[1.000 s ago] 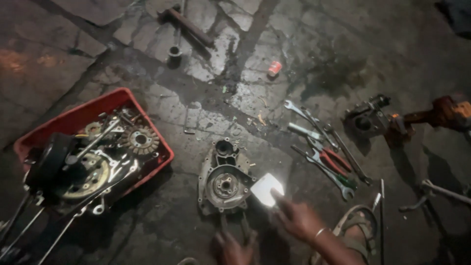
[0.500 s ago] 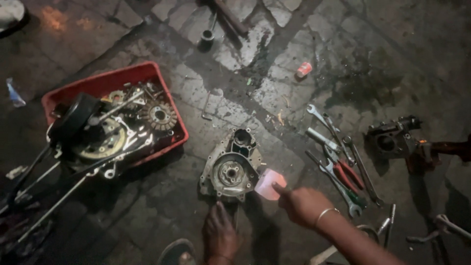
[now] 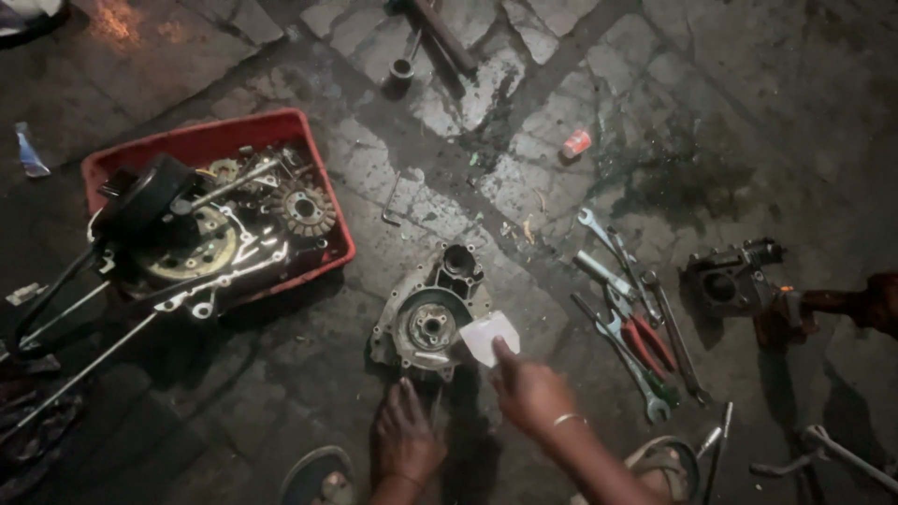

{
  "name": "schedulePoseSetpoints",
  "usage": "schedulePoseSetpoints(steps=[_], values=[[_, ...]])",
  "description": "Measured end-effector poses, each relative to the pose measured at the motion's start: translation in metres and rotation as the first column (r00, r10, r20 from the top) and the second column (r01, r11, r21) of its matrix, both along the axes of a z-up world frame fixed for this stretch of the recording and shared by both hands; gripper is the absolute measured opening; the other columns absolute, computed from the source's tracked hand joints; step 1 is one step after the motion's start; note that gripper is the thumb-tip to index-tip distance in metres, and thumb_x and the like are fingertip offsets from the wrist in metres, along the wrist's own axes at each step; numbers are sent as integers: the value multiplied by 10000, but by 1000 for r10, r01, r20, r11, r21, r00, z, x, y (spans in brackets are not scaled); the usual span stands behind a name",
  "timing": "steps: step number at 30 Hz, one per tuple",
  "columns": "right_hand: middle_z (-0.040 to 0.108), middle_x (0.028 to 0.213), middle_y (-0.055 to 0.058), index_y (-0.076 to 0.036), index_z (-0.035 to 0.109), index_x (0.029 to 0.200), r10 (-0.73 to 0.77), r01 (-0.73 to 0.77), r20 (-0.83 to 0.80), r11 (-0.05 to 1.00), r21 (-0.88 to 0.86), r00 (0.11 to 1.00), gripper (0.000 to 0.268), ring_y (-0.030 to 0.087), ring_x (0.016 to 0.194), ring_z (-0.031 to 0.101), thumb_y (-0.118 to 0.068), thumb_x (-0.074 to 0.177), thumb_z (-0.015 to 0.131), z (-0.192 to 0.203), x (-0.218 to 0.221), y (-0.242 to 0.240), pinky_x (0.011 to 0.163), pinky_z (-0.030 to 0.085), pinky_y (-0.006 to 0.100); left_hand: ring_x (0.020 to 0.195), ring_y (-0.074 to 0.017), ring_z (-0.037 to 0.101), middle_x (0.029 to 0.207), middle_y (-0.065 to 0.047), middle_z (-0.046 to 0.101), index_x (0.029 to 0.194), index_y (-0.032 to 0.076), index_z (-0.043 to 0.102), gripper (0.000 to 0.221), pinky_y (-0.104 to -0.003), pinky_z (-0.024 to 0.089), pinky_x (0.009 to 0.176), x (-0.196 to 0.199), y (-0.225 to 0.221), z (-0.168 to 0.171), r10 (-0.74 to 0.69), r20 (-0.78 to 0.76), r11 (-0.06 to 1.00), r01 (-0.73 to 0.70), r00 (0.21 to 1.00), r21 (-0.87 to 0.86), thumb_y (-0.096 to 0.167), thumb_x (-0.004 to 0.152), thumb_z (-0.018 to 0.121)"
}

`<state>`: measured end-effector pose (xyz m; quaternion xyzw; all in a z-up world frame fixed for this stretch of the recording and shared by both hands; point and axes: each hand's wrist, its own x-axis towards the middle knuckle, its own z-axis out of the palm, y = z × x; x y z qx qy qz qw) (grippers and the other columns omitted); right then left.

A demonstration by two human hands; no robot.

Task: Cleaning and scraping the gasket surface of a motorcycle engine crankcase on a workshop floor.

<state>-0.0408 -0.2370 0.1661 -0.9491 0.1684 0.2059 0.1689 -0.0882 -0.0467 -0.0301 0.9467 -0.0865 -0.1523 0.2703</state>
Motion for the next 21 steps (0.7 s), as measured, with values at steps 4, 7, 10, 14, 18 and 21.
schedulePoseSetpoints(steps=[4, 7, 10, 14, 18, 21], values=[[721, 987, 219, -383, 366, 1523, -37, 10, -232, 993, -114, 972, 576, 462, 882, 697, -384, 972, 535, 9, 4, 8, 798, 544, 573, 1242, -485, 472, 1456, -284, 373, 1554, 7, 192, 1107, -577, 408, 1011, -1, 5, -5, -1, 129, 1000, -1, 992, 20, 518, 755, 762], [728, 983, 206, -375, 338, 1532, -42, 9, -270, 993, -120, 962, 620, 454, 879, 701, -381, 948, 547, 12, -4, 8, 798, 545, 573, 1209, -453, 516, 1451, -268, 393, 1564, 26, 148, 1106, -522, 458, 988, 8, 12, -8, -96, -20, 993, 98, 995, 72, 520, 778, 750], [734, 986, 201, -365, 337, 1535, -70, 38, -289, 992, -116, 955, 635, 440, 877, 715, -362, 937, 550, 21, -14, 12, 790, 555, 564, 1185, -431, 544, 1485, -264, 395, 1612, 67, 110, 1199, -483, 501, 959, 12, 20, 4, -180, -153, 975, 197, 972, 102, 484, 712, 785], [710, 1018, 218, -399, 384, 1517, -149, 109, -347, 985, -134, 926, 578, 451, 904, 701, -346, 961, 530, 29, -6, 19, 802, 550, 565, 1132, -471, 569, 1410, -308, 440, 1601, 78, 152, 1224, -517, 518, 930, 14, 23, 7, -195, -43, 978, 197, 980, 63, 457, 665, 844], [724, 1008, 222, -368, 447, 1481, -144, 132, -215, 989, -70, 966, 514, 456, 905, 701, -385, 974, 531, 28, 21, 20, 804, 545, 568, 1174, -432, 569, 1476, -237, 445, 1647, 139, 109, 1251, -487, 546, 908, 20, 23, 26, -127, -231, 991, 133, 965, 10, 403, 657, 827], [722, 1028, 228, -350, 454, 1485, -134, 110, -207, 986, -125, 969, 527, 461, 932, 691, -372, 964, 536, 26, 23, 24, 827, 538, 571, 1092, -476, 602, 1345, -294, 498, 1577, 92, 167, 1124, -519, 555, 867, 14, 26, 12, -100, 26, 995, 100, 995, -28, 416, 713, 811]])
